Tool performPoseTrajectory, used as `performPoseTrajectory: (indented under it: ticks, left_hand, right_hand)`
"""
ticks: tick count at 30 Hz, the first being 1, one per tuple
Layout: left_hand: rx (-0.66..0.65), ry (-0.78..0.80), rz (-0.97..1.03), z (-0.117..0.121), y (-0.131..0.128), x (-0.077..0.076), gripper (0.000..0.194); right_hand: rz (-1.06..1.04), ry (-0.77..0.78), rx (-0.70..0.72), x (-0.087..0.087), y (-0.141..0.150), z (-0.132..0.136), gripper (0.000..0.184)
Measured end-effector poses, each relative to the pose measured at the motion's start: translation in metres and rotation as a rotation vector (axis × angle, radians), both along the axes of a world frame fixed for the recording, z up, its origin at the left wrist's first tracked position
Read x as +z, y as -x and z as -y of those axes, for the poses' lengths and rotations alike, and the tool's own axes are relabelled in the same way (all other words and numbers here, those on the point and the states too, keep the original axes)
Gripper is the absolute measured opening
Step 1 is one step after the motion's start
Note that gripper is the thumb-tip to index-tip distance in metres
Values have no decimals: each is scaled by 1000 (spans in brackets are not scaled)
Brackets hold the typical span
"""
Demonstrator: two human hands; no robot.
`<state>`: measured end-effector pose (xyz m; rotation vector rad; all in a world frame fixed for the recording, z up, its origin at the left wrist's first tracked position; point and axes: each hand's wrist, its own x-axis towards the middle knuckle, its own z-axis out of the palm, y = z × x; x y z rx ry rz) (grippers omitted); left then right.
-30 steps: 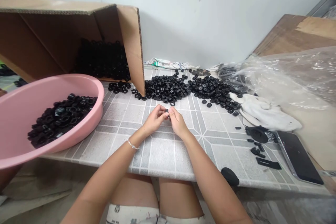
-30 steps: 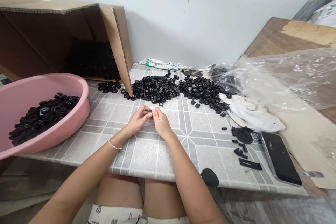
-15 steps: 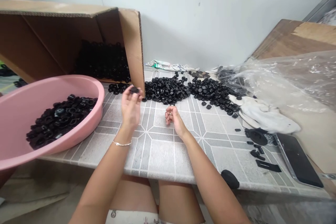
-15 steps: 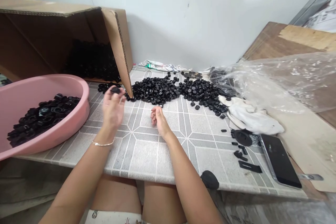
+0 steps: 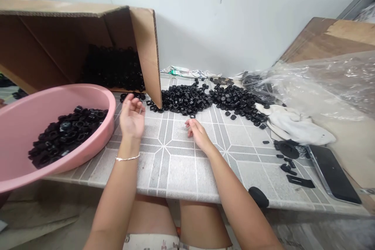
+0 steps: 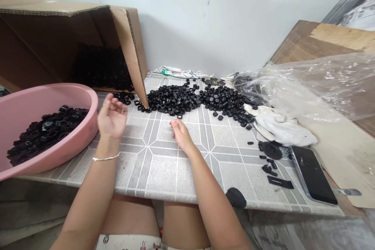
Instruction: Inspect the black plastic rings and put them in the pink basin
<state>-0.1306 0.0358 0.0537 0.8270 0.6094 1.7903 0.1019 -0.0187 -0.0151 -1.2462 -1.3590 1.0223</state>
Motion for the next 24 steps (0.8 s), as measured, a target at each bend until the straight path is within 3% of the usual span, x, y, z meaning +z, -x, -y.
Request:
performPoseTrajectory:
  ticks: [3,5,7,10,15,21,24]
  left_hand:
    - [-70,49,-515,-1,-26,-23,15]
    - [-73,-24,-914,4,-43,-36,14]
    - [-87,-129,-1199,12,-56,-45,16]
    - [-155,-261,-1436,22,-66,-51,22]
    - [-210,-334,-1573,26,-70,-56,23]
    - [-224,-292,-1412,27,-72,-55,42]
    - [-238,-331,-1354,31,-74,-51,33]
  right_hand:
    - [166,-80,-236,-1,-18,-5,39]
    - [272,-154,-347,-4,-28,-10,33]
    - [365,-237,-315,-7,-33,-15,28]
    - [493,-278,-175,-11,-30,-21,25]
    - [562,-231,-132,-12,-30,-22,18]
    - [-24,-99,-5,-2,-22,-14,12]
    - [-265,-30,133,5,-7,-10,14]
